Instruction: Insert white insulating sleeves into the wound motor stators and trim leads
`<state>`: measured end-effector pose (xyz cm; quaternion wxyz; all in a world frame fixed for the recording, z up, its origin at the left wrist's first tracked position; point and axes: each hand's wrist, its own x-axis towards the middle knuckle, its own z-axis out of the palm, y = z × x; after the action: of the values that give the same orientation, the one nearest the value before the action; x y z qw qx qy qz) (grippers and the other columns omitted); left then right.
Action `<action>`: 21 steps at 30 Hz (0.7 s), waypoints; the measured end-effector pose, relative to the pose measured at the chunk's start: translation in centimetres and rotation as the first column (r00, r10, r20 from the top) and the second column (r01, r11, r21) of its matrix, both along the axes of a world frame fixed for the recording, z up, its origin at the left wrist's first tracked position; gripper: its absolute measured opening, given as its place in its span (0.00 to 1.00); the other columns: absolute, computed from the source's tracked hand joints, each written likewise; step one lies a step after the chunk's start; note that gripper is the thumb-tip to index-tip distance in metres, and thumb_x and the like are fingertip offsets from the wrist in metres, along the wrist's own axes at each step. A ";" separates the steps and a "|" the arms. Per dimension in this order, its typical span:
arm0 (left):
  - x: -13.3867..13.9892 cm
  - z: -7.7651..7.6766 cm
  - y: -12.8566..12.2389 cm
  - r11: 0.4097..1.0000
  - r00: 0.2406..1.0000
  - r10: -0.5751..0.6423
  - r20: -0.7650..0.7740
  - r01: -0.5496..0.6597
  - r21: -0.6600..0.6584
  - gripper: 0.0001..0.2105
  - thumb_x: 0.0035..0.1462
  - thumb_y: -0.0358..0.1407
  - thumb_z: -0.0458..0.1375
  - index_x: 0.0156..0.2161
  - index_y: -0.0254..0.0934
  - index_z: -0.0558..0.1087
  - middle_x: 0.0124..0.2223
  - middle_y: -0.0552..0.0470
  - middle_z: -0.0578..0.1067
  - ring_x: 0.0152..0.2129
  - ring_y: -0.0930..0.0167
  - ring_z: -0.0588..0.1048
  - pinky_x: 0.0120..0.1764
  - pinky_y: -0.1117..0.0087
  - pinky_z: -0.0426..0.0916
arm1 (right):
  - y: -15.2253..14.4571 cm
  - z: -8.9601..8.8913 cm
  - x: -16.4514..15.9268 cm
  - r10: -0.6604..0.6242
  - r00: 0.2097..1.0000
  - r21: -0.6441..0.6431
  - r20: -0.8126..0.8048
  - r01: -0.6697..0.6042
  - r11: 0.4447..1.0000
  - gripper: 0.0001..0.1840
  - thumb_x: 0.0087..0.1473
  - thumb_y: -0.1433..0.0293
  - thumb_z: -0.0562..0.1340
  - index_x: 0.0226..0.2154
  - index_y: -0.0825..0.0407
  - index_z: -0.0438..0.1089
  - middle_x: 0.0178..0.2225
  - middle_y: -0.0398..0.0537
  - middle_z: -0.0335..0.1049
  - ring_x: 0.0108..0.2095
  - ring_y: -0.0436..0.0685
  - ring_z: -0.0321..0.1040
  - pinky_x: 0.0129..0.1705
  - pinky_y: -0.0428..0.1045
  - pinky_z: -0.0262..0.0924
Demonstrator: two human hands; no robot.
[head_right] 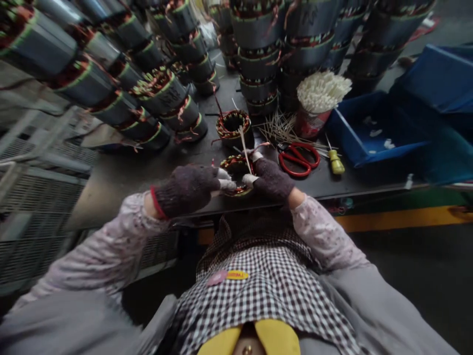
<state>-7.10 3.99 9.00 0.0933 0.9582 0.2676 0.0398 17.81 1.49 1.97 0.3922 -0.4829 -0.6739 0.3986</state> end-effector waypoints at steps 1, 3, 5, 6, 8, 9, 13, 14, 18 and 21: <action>0.1 0.4 0.6 0.997 0.998 -0.064 -0.003 0.064 -0.033 0.13 0.67 0.34 0.61 0.48 0.52 0.86 0.49 0.55 0.86 0.43 0.66 0.85 0.45 0.67 0.78 | 0.4 0.3 0.6 0.095 0.994 -0.027 -0.052 -0.096 0.995 0.38 0.53 0.66 0.70 0.66 0.48 0.68 0.62 0.53 0.77 0.63 0.70 0.72 0.70 0.70 0.63; 0.1 0.4 0.9 0.983 0.985 -0.169 0.044 0.172 -0.066 0.16 0.68 0.31 0.59 0.50 0.54 0.85 0.51 0.58 0.86 0.45 0.68 0.85 0.48 0.69 0.78 | 0.6 0.7 1.3 0.208 0.958 -0.091 -0.197 -0.230 0.969 0.35 0.54 0.64 0.71 0.64 0.46 0.71 0.58 0.49 0.80 0.59 0.68 0.76 0.65 0.67 0.69; -0.1 -0.6 -0.2 0.979 0.973 -0.193 0.126 0.199 -0.039 0.17 0.70 0.31 0.56 0.55 0.51 0.83 0.55 0.53 0.85 0.50 0.66 0.84 0.53 0.66 0.79 | 0.1 0.6 1.6 0.197 0.933 -0.133 -0.302 -0.246 0.960 0.31 0.54 0.61 0.73 0.59 0.47 0.74 0.52 0.48 0.83 0.53 0.66 0.79 0.59 0.65 0.74; -0.3 -1.4 -1.0 0.985 0.969 -0.170 0.178 0.172 0.004 0.17 0.71 0.32 0.55 0.57 0.48 0.82 0.57 0.50 0.84 0.53 0.64 0.83 0.56 0.62 0.79 | -0.2 0.5 1.8 0.151 0.936 -0.137 -0.318 -0.203 0.970 0.29 0.53 0.59 0.74 0.56 0.48 0.75 0.50 0.49 0.83 0.51 0.65 0.79 0.57 0.63 0.75; -0.7 -3.5 -2.8 0.996 0.966 -0.069 0.248 0.055 0.063 0.19 0.70 0.35 0.57 0.62 0.42 0.77 0.62 0.44 0.81 0.61 0.57 0.79 0.63 0.51 0.76 | -0.8 0.2 2.7 -0.038 0.951 -0.095 -0.306 0.009 0.995 0.26 0.52 0.56 0.76 0.51 0.48 0.77 0.47 0.49 0.83 0.47 0.62 0.79 0.53 0.60 0.76; -0.8 -4.6 -3.5 0.996 0.957 -0.016 0.289 -0.012 0.093 0.19 0.69 0.38 0.59 0.62 0.41 0.77 0.61 0.43 0.81 0.62 0.55 0.78 0.63 0.48 0.76 | -0.9 0.0 3.5 -0.183 0.934 -0.054 -0.306 0.175 0.983 0.24 0.53 0.55 0.75 0.49 0.48 0.78 0.45 0.48 0.83 0.46 0.60 0.79 0.51 0.58 0.76; -0.5 -7.5 -4.6 0.982 0.871 0.055 0.489 -0.137 0.133 0.12 0.66 0.35 0.64 0.53 0.46 0.79 0.51 0.50 0.86 0.54 0.58 0.83 0.60 0.48 0.78 | 1.0 -0.2 8.5 -0.712 0.552 0.071 -0.434 0.809 0.584 0.15 0.57 0.57 0.71 0.41 0.48 0.74 0.37 0.45 0.78 0.36 0.56 0.75 0.45 0.56 0.75; -0.3 -7.8 -4.3 0.985 0.855 0.043 0.517 -0.123 0.121 0.11 0.66 0.34 0.65 0.52 0.47 0.79 0.49 0.53 0.86 0.50 0.60 0.85 0.61 0.48 0.78 | 2.0 -0.1 9.8 -0.767 0.457 0.077 -0.449 0.876 0.477 0.14 0.56 0.59 0.72 0.40 0.48 0.72 0.37 0.45 0.77 0.36 0.56 0.74 0.46 0.57 0.75; 0.8 -7.6 -2.7 0.990 0.816 0.025 0.578 -0.099 0.097 0.08 0.63 0.36 0.67 0.47 0.48 0.81 0.45 0.56 0.87 0.40 0.62 0.86 0.67 0.43 0.71 | 6.1 0.2 12.8 -0.843 0.370 0.105 -0.391 0.928 0.358 0.12 0.54 0.65 0.71 0.39 0.49 0.70 0.39 0.47 0.78 0.41 0.58 0.75 0.52 0.60 0.74; 2.3 -7.3 -2.0 0.978 0.800 0.132 0.586 -0.202 0.055 0.09 0.62 0.38 0.67 0.47 0.43 0.81 0.45 0.51 0.87 0.43 0.60 0.86 0.65 0.43 0.72 | 7.1 0.9 13.1 -0.832 0.387 0.115 -0.396 0.921 0.373 0.07 0.60 0.64 0.66 0.36 0.48 0.68 0.39 0.50 0.78 0.42 0.58 0.74 0.54 0.61 0.73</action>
<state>-4.81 1.99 1.72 0.1111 0.8769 0.3073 0.3524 30.86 8.55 2.82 0.7043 -0.6383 -0.3019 0.0736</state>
